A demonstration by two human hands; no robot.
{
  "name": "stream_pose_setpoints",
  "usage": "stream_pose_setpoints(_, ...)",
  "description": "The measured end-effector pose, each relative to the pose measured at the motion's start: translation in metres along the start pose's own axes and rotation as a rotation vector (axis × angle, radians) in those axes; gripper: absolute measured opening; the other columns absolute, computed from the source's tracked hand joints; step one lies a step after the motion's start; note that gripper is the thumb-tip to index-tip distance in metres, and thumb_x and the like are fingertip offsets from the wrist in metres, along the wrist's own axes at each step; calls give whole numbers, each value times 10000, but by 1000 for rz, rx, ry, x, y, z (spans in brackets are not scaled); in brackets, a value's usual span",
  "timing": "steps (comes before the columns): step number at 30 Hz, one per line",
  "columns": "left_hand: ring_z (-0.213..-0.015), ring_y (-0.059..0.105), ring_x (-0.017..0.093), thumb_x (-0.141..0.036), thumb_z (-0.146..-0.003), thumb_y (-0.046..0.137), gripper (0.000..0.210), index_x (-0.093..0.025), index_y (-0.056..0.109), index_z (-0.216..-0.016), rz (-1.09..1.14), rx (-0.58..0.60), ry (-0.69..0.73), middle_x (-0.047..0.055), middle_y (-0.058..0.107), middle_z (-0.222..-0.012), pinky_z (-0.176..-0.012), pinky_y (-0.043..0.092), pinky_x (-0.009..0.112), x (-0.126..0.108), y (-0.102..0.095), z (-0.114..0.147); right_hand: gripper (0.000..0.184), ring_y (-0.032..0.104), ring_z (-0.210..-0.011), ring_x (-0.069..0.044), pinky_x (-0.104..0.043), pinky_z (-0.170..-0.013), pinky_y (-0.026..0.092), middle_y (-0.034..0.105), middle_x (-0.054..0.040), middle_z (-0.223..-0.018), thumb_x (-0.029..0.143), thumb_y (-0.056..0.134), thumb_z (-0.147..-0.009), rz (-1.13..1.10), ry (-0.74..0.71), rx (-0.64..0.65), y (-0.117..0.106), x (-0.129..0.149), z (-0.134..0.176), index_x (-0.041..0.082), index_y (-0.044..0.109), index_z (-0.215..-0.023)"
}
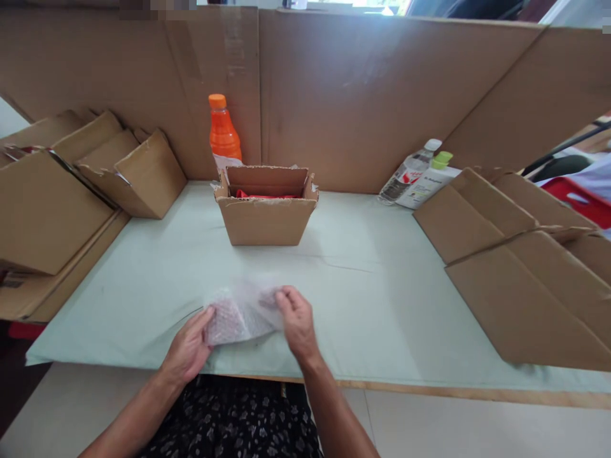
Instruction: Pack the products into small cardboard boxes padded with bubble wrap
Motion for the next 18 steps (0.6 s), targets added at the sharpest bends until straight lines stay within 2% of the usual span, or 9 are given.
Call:
stream_pose_setpoints(3,-884,701,230,-440,-697,830,380,-140,749,-916,-139,1,19,87,763,-922,-835,559,338,-4,-22,29,332,555,-625,-139,-242,-589,477,613,1,-713,459,435,-957,82,13,-58,-17,2,-50,190,603,-860)
stream_pose_setpoints(7,-734,651,191,-493,-727,788,415,-145,755,-951,-313,156,-131,89,744,-869,-680,544,309,29,-38,55,272,572,-648,-188,-308,-645,494,612,-27,-668,410,508,-872,346,-12,0,-18,-9,-107,181,639,-803)
stream_pose_setpoints(8,-707,638,187,-524,-722,778,437,-143,756,-935,-360,191,-169,90,737,-853,-653,533,307,40,-40,58,246,601,-710,-215,-345,-710,506,655,-60,-741,381,537,-847,372,-9,-18,-19,-14,-113,169,662,-859)
stream_pose_setpoints(10,-661,605,174,-577,-697,765,467,-147,758,-878,-458,260,-196,73,718,-797,-630,503,297,58,-42,60,336,633,-939,-278,-436,-890,483,695,-156,-1052,333,547,-840,458,-51,-84,-22,-17,-110,136,661,-1086)
stream_pose_setpoints(12,-652,570,167,-611,-694,740,475,-153,752,-819,-563,342,-169,47,689,-741,-641,468,284,66,-37,61,436,571,-1174,-316,-488,-1017,414,594,-204,-1338,310,528,-878,588,-188,-69,-14,-11,-95,130,596,-1269)
stream_pose_setpoints(13,-679,565,173,-617,-712,716,472,-156,746,-807,-606,389,-156,40,678,-738,-670,459,284,67,-32,61,439,539,-1238,-320,-495,-1039,400,556,-199,-1404,309,521,-900,667,-283,10,-1,-8,-85,144,583,-1301)
stream_pose_setpoints(15,-738,556,187,-598,-759,667,440,-162,720,-769,-664,503,-156,30,652,-743,-740,443,290,64,-18,64,406,503,-1304,-322,-494,-1042,402,540,-168,-1448,307,525,-932,816,-452,255,32,-4,-63,180,592,-1312)
stream_pose_setpoints(17,-734,529,180,-547,-778,653,374,-180,672,-711,-698,594,-211,9,606,-721,-743,424,278,61,-4,70,392,471,-1349,-326,-498,-1050,397,529,-138,-1474,299,544,-944,910,-514,472,59,-6,-47,206,595,-1322)
stream_pose_setpoints(18,-715,507,173,-521,-768,663,343,-190,644,-680,-708,628,-248,-2,577,-703,-717,413,268,60,3,73,398,451,-1371,-329,-504,-1062,386,518,-132,-1488,297,550,-949,944,-515,524,67,-6,-43,210,587,-1336)
Point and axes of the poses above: each hand's wrist, its own z-axis away from the middle knuckle, its own y-axis out of the palm, x = y × z, the point moved 8 cm from there along -z, towards the middle knuckle
